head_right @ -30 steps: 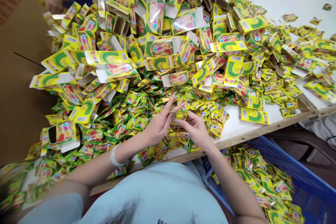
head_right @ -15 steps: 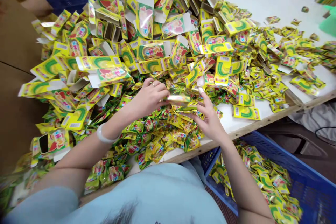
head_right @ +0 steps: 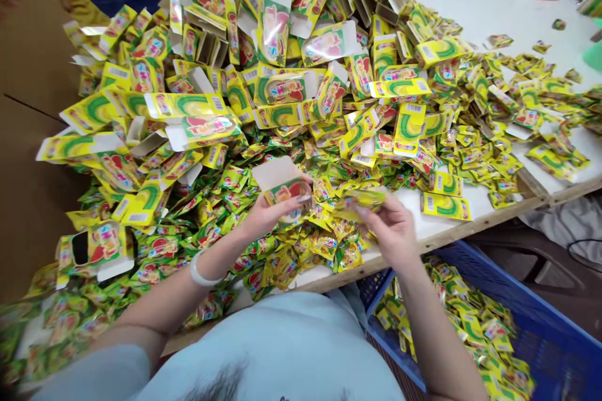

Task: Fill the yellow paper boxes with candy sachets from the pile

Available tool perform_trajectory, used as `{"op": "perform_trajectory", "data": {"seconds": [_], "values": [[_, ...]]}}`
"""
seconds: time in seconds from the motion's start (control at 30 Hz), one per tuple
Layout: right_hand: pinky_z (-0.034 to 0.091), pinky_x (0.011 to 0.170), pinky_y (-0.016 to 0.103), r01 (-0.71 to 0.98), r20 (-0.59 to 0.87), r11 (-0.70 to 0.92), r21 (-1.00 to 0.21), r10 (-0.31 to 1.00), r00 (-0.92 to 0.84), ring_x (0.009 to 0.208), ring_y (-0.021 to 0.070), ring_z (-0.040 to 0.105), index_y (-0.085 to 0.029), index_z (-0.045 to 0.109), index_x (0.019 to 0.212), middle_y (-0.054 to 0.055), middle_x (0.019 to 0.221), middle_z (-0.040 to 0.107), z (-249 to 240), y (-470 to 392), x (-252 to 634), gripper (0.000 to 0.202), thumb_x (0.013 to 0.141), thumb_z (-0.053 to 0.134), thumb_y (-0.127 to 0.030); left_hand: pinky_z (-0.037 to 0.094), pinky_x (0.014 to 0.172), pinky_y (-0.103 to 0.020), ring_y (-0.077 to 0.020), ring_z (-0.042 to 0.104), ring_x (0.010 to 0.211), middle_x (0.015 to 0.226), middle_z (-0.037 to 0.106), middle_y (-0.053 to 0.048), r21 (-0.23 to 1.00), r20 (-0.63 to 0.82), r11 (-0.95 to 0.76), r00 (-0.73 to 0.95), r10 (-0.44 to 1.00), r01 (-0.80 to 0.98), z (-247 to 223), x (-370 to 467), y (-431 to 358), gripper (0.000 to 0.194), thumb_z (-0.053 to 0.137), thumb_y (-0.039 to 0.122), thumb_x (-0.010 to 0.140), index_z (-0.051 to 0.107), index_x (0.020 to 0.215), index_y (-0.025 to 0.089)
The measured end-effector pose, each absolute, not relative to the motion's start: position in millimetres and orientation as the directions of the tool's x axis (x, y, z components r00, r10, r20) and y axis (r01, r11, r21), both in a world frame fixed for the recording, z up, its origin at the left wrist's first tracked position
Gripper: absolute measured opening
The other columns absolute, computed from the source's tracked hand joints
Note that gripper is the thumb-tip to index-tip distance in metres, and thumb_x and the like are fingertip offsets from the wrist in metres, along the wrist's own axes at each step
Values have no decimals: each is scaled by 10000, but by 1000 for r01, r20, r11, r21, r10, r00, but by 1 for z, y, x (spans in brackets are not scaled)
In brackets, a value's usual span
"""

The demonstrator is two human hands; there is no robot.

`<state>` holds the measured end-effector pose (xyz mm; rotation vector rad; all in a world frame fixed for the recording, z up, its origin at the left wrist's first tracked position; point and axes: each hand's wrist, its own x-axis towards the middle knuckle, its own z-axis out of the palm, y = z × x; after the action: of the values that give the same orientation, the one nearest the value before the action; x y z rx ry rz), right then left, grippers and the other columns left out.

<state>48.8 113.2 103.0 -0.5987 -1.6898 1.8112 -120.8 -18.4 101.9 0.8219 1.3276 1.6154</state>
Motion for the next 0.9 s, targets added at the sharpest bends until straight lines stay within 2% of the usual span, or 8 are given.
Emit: {"op": "perform_trajectory", "data": {"seconds": [0.07,0.17,0.3,0.43,0.53,0.67,0.77,0.9], "values": [[440,383,227,-148,134,40,-988,701,-700,517,106,537,-268,689,950,17,864,654,125,121,50,139,834,730,-331,553,748,-332,-174,639,753,852,663,-40,983,-114,54,-359,926,-173,102,-115,-21,518,775,510,733,619,1068,147],[479,425,243,-159,222,158,-975,607,-763,608,136,586,-254,679,935,34,898,630,143,123,37,149,825,732,-340,546,715,-310,-153,611,714,820,656,-31,987,-129,96,-293,947,-125,100,-103,-23,485,775,501,731,608,1017,147],[536,603,254,-139,291,396,-908,355,-888,843,176,617,-229,697,946,59,959,601,145,124,21,99,897,641,-295,549,843,-363,-222,654,933,1124,656,-97,992,-102,75,-296,950,-101,102,-98,-27,642,784,409,735,499,1261,177],[514,652,253,-75,214,631,-772,146,-966,770,148,585,-246,693,1097,49,938,573,149,125,26,212,937,564,-197,504,973,-394,-284,598,1163,1294,584,-127,993,-108,116,-224,969,23,104,-105,-33,738,763,318,765,383,1387,199],[518,676,280,-41,136,745,-665,66,-988,752,165,587,-237,693,1088,53,908,571,154,125,31,237,940,520,-171,437,1069,-425,-320,490,1312,1389,529,-132,986,-102,125,-200,975,109,99,-106,-33,774,736,300,789,339,1448,214],[546,738,295,-62,138,677,-734,59,-989,844,181,643,-241,633,1154,63,980,649,150,128,36,220,954,541,-239,489,998,-419,-308,568,1214,1322,586,-127,987,-151,157,-123,981,40,92,-106,-34,850,740,295,786,283,1500,221],[535,670,272,-110,250,635,-765,136,-959,786,170,655,-232,667,970,55,884,677,135,128,40,133,966,537,-253,534,893,-386,-260,647,1050,1265,618,-118,977,-209,206,-50,977,-51,92,-106,-39,886,731,311,791,237,1522,228],[523,659,265,-142,188,530,-836,33,-982,717,156,654,-228,705,926,35,801,691,115,114,47,246,1002,475,-267,522,904,-393,-246,665,1006,1210,645,-108,967,-252,251,-29,967,-47,90,-98,-46,980,747,305,771,157,1550,233]]}}
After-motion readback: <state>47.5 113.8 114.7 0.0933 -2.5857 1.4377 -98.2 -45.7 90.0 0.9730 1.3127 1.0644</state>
